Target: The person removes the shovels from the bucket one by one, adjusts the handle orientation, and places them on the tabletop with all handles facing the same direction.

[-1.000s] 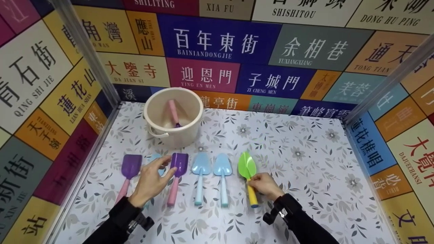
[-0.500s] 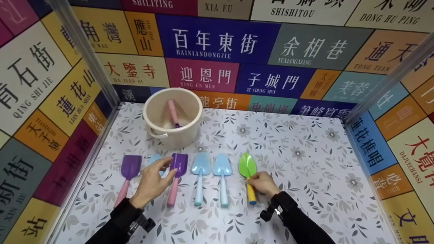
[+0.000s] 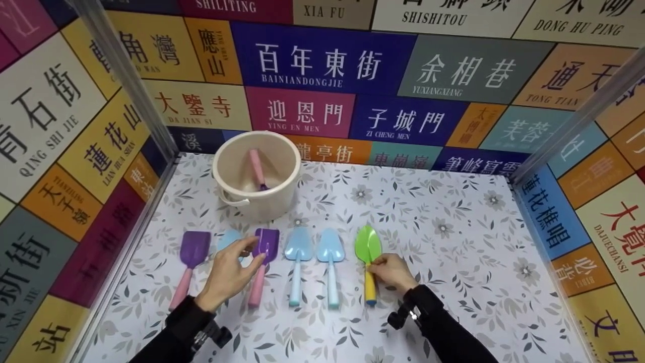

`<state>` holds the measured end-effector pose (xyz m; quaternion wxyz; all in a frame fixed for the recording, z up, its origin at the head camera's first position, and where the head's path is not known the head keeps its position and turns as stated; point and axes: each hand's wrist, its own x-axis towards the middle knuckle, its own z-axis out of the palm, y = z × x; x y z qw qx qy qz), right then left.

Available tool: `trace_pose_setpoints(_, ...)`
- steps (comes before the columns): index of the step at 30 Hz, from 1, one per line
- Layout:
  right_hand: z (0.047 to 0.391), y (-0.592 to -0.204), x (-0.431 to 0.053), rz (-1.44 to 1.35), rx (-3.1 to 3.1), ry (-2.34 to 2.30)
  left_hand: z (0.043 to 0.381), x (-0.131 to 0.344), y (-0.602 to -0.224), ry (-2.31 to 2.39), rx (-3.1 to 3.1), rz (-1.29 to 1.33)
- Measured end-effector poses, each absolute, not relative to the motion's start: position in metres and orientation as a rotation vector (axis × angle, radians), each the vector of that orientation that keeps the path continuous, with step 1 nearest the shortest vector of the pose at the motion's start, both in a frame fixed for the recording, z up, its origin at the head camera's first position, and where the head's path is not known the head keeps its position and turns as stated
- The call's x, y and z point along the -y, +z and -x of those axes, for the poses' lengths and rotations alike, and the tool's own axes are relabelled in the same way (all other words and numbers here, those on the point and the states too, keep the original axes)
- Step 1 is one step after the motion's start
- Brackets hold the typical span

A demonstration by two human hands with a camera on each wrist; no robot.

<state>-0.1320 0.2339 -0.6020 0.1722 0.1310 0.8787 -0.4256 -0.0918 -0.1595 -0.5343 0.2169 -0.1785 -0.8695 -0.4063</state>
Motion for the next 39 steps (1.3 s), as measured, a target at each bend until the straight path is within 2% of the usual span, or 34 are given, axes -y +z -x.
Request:
trace_pose_setpoints(6, 0.129, -0.586, -0.247, -0.303, -2.565, -1.183, 0.091, 0.159, -0.534, -1.134, 2.417, 0.497)
trace_pose_setpoints(17, 0.109, -0.548, -0.283, 0.079, -2.825, -1.017, 0.089, 0.157, -0.536, -1.109, 2.410, 0.515)
trace_pose_setpoints(22, 0.096, -0.532, -0.295, 0.321, -3.085, -0.865, 0.090, 0.157, -0.537, -1.110, 2.412, 0.507)
trace_pose_setpoints(31, 0.087, -0.525, -0.317, 0.933, -3.591, -0.254, 0.091, 0.155, -0.538, -1.091, 2.407, 0.519)
trace_pose_setpoints(39, 0.079, -0.521, -0.325, 0.996, -3.615, -0.237, 0.091, 0.155, -0.535, -1.090, 2.418, 0.532)
